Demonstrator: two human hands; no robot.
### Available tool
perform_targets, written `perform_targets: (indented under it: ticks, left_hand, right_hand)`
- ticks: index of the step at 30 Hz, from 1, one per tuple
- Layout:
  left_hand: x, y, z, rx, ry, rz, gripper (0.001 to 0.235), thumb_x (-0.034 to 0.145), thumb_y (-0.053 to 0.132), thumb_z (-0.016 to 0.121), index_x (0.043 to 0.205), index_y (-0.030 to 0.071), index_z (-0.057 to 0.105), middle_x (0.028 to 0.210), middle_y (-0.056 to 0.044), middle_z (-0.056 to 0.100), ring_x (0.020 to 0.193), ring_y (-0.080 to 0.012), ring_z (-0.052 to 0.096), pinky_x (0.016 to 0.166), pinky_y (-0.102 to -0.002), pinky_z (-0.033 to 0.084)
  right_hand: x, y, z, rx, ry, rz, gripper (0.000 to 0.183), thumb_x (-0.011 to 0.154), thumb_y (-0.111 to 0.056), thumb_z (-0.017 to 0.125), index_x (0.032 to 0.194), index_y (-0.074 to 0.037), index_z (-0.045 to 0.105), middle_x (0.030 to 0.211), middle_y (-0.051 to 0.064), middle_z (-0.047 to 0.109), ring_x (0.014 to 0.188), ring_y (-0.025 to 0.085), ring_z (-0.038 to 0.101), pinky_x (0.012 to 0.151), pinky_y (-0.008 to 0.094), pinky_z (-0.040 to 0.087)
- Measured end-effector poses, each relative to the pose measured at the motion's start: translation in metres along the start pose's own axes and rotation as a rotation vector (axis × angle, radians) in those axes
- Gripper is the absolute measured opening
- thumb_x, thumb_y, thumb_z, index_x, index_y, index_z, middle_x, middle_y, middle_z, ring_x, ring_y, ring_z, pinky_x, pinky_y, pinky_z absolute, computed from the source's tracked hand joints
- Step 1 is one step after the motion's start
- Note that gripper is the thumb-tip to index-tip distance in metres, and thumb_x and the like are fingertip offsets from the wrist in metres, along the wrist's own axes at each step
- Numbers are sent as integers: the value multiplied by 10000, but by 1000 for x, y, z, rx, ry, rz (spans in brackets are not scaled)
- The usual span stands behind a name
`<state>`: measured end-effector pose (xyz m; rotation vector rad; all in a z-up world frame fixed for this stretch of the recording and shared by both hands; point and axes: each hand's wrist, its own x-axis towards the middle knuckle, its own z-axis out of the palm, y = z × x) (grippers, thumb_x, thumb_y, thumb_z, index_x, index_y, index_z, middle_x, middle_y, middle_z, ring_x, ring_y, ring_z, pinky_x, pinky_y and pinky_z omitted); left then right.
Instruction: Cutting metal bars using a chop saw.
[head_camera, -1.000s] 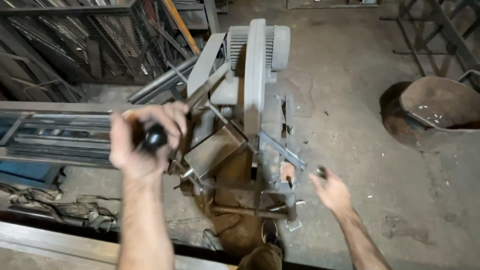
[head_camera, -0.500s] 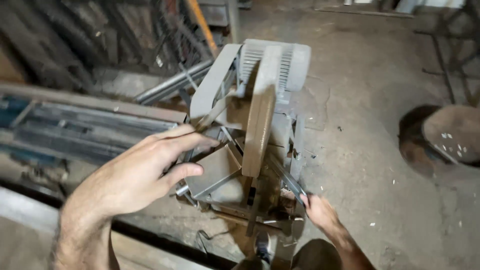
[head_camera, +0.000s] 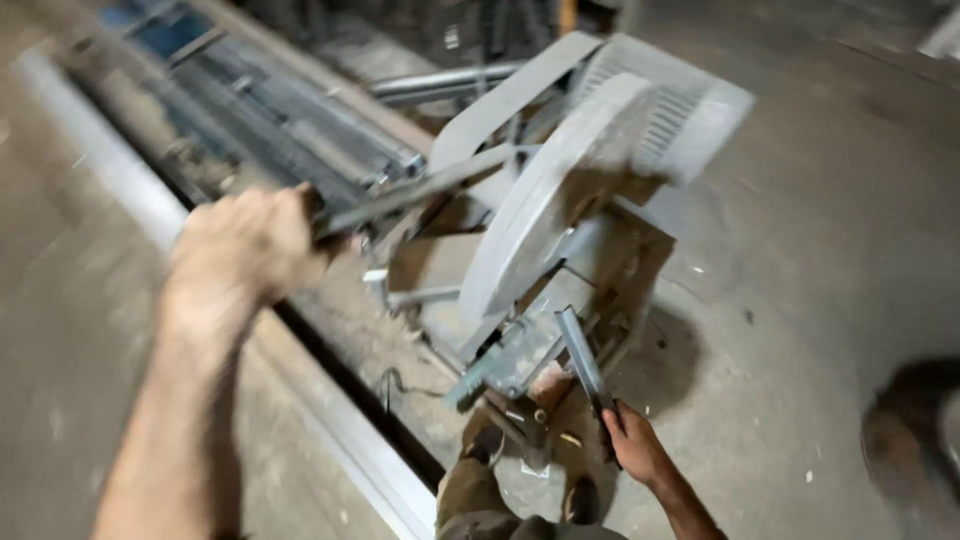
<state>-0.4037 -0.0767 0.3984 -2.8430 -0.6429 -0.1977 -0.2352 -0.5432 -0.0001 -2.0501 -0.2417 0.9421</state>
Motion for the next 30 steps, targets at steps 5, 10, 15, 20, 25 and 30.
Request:
perform_targets:
  ticks: [5,10,15,20,25,30]
  left_hand:
    - [-4,37,-17,56,-56,-284,272,877,348,746,865,81,799,833,-178,742,772,-339,739,684,-454,580]
    - [-6,45,-13,41,-132,-433,291,858,363,771,896,76,795,831,-150,760,784,-299,750,697,-436,580]
    - [-13,33,17,24,-162,-442,308,888,403,763,908,97,792,821,-98,757,748,-239,735,644,-397,599]
    - [-37,35,26,-38,-197,-448,284,921,339,713,902,67,793,843,-122,773,789,-255,760,703,-410,615]
    - [-50,36,36,-81,-116,-387,305,898,345,745,928,43,772,870,-168,762,787,-296,756,745,-416,602]
    - [-52,38,18,-112,-216,-427,351,898,407,776,966,63,767,875,-127,775,772,-261,761,746,-413,621]
  right_hand:
    - [48,59,-9,-82,-15,-313,401,1113,-354,492,984,-6,645,662,40,549,577,143,538,526,357,486]
    - [12,-6,-5,101,-81,-259,318,1052,-330,484,1017,-57,643,630,24,594,495,133,546,464,337,493]
    - [20,-1,5,190,-130,-97,246,1011,-284,576,1126,-72,529,641,54,612,457,180,581,420,379,513]
    - [21,-20,8,89,-59,-105,257,1023,-368,507,1135,-141,552,603,66,566,405,171,513,384,370,464]
    - [44,6,5,-5,-37,-163,359,1038,-437,452,1025,-99,572,568,61,556,369,174,494,361,365,441]
    - [74,21,-2,-96,-9,-305,479,1042,-471,463,864,-42,579,531,65,532,367,179,502,358,392,433]
